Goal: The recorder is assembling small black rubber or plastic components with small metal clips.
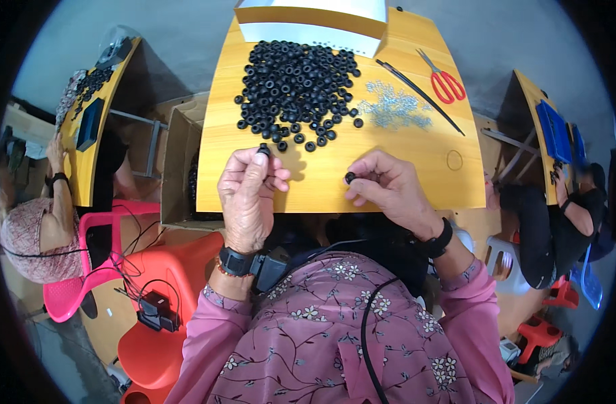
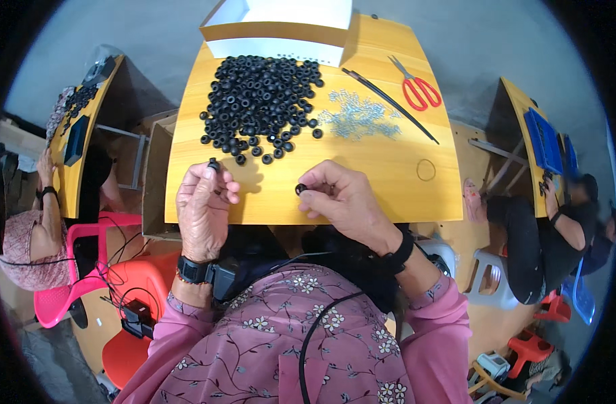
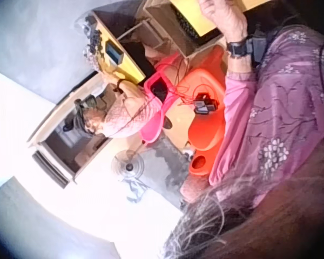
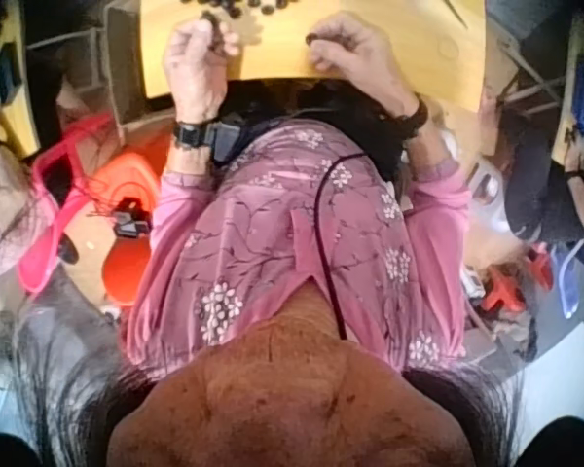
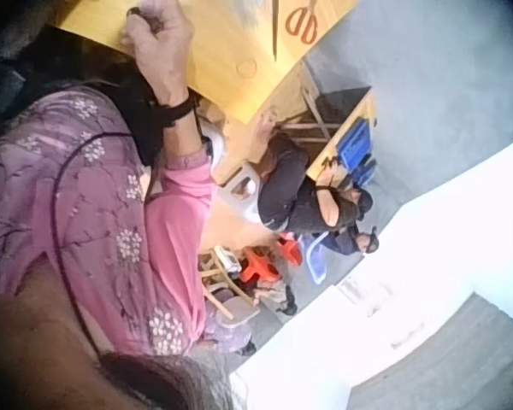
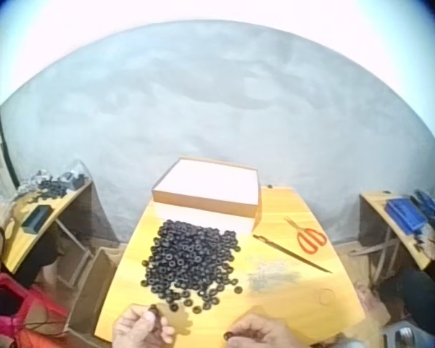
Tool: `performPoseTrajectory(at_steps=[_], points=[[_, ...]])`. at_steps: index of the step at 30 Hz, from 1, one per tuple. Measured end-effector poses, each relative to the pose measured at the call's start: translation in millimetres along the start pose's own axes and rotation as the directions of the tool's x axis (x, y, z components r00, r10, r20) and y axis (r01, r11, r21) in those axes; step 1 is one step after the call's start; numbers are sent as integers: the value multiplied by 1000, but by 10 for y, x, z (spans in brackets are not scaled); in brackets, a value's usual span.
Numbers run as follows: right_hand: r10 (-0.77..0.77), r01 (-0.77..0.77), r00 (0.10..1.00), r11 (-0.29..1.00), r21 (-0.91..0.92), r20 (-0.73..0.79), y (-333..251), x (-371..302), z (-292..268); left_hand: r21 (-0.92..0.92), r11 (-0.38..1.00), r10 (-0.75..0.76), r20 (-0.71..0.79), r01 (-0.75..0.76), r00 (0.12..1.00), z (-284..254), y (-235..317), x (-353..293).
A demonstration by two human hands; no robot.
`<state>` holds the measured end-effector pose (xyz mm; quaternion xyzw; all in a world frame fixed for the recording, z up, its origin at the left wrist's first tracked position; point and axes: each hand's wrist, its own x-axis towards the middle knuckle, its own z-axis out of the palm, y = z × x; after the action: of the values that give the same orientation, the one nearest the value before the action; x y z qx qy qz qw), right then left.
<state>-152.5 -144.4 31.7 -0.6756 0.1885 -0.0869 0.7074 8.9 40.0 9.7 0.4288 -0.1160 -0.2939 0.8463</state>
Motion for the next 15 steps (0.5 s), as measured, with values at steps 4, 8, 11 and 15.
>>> performPoseTrajectory(at_steps=[4, 8, 11, 15], points=[[8, -8, 1000, 1000, 4, -8, -7, 3, 24, -36, 999, -26, 22, 27, 999, -13, 23, 23], [-1, 1, 1000, 1000, -6, -19, 32, -31, -6, 1, 985, 168, -146, -170, 975, -206, 197, 130], [10, -10, 1000, 1000, -21, -13, 32, -44, -38, 26, 971, 233, -339, -239, 912, -660, 330, 283], [10, -10, 1000, 1000, 10, -15, 63, -25, -33, -11, 980, 168, -492, -199, 854, -939, 455, 394]])
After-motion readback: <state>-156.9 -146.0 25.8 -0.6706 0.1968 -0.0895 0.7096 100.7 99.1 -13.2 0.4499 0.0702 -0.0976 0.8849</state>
